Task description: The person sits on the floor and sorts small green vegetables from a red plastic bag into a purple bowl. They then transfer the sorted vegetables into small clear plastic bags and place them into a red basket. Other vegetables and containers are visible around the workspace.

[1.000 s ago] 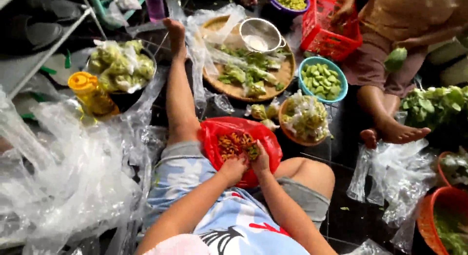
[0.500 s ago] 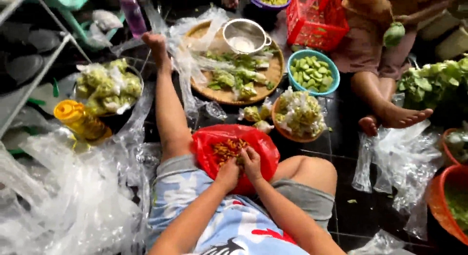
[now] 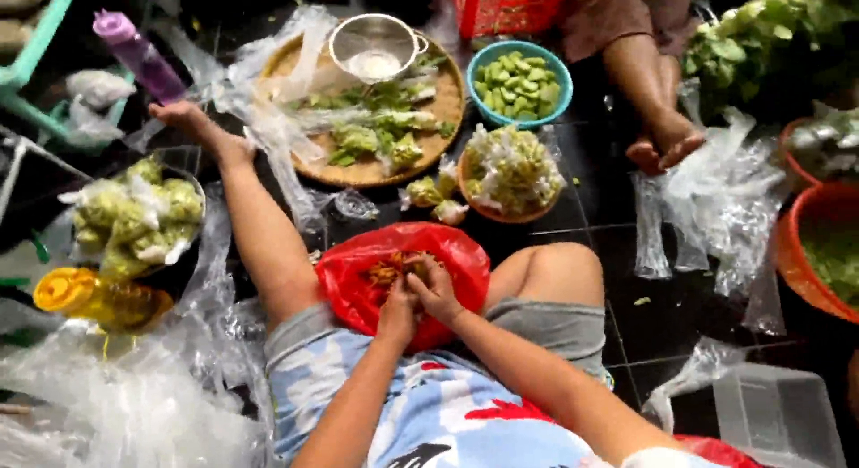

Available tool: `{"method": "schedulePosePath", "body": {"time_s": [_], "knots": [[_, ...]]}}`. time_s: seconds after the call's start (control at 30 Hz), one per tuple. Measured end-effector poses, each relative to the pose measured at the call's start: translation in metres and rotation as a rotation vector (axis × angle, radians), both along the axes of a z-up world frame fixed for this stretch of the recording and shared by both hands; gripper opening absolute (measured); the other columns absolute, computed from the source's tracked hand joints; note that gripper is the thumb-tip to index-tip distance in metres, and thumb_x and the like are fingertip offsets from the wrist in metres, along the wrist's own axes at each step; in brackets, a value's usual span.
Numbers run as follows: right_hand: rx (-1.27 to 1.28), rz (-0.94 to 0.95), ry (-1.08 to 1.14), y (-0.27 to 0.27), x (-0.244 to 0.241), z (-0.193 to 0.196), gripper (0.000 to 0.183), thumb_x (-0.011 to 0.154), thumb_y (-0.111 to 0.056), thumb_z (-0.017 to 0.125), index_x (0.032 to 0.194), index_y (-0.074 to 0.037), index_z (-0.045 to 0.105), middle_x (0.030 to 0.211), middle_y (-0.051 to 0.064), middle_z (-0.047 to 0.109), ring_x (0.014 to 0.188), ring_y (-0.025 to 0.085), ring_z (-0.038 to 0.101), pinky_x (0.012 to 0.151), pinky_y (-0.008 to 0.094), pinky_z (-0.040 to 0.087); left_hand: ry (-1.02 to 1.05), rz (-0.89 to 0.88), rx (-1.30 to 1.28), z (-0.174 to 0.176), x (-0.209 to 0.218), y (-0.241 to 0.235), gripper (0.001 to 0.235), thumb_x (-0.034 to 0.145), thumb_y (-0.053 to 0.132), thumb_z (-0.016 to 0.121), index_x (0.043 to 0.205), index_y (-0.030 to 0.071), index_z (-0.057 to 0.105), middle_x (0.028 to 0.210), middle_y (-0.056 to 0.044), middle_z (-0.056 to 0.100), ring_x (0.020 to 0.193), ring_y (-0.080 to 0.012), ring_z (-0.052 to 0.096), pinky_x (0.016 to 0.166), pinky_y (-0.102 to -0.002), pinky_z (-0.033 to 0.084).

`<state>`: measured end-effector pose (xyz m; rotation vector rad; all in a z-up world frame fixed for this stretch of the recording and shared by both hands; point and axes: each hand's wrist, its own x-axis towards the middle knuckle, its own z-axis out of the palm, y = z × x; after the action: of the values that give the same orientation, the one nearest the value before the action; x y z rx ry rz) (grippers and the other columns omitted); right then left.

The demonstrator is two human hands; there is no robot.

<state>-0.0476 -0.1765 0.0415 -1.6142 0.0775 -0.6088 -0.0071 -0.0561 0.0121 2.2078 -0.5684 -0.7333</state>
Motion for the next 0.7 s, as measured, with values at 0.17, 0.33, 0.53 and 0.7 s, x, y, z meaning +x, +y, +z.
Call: {"method": "schedulePosePath", "body": {"time_s": [0.17, 0.33, 0.53, 0.7], "knots": [[-0.201, 0.092, 0.008, 0.007, -0.003, 0.010, 0.032, 0.101, -0.028, 0.058, 0.126, -0.012, 0.068, 0.105, 0.010, 0.071, 0.101, 0.026, 0.070, 0.093, 0.040, 0.054, -0.148, -0.019, -0.019, -0.017, -0.011, 0.010, 0.092, 0.066, 0.004, 0.080, 0.148, 0.000, 0.036, 0.143, -0.019, 0.044, 0.125, -0.0410, 0.057, 0.102, -0.050, 0.057], [-0.330, -0.005, -0.015, 0.008, -0.009, -0.006, 0.026, 0.102, -0.027, 0.057, 0.119, -0.010, 0.066, 0.099, 0.014, 0.061, 0.097, 0.035, 0.063, 0.090, 0.046, 0.051, 0.003, 0.109, -0.182, -0.019, -0.010, 0.015, 0.075, 0.085, 0.011, 0.061, 0.154, 0.007, 0.031, 0.150, -0.019, 0.044, 0.134, -0.0376, 0.052, 0.113, -0.050, 0.047], [-0.383, -0.013, 0.014, 0.002, -0.007, 0.008, 0.023, 0.101, -0.027, 0.053, 0.111, -0.008, 0.063, 0.104, 0.012, 0.066, 0.101, 0.031, 0.060, 0.100, 0.045, 0.040, 0.005, 0.121, -0.059, 0.014, -0.011, 0.000, 0.052, 0.092, 0.040, 0.043, 0.138, 0.017, 0.053, 0.134, -0.016, 0.062, 0.113, -0.0421, 0.065, 0.087, -0.055, 0.047], [-0.332, -0.037, 0.049, 0.004, -0.004, -0.006, 0.022, 0.099, -0.022, 0.058, 0.118, -0.010, 0.063, 0.112, 0.012, 0.063, 0.105, 0.029, 0.059, 0.096, 0.042, 0.045, -0.321, -0.031, 0.018, -0.049, -0.010, 0.000, 0.043, 0.099, 0.024, 0.042, 0.139, 0.014, 0.052, 0.125, -0.020, 0.065, 0.109, -0.0468, 0.064, 0.088, -0.062, 0.049]]}}
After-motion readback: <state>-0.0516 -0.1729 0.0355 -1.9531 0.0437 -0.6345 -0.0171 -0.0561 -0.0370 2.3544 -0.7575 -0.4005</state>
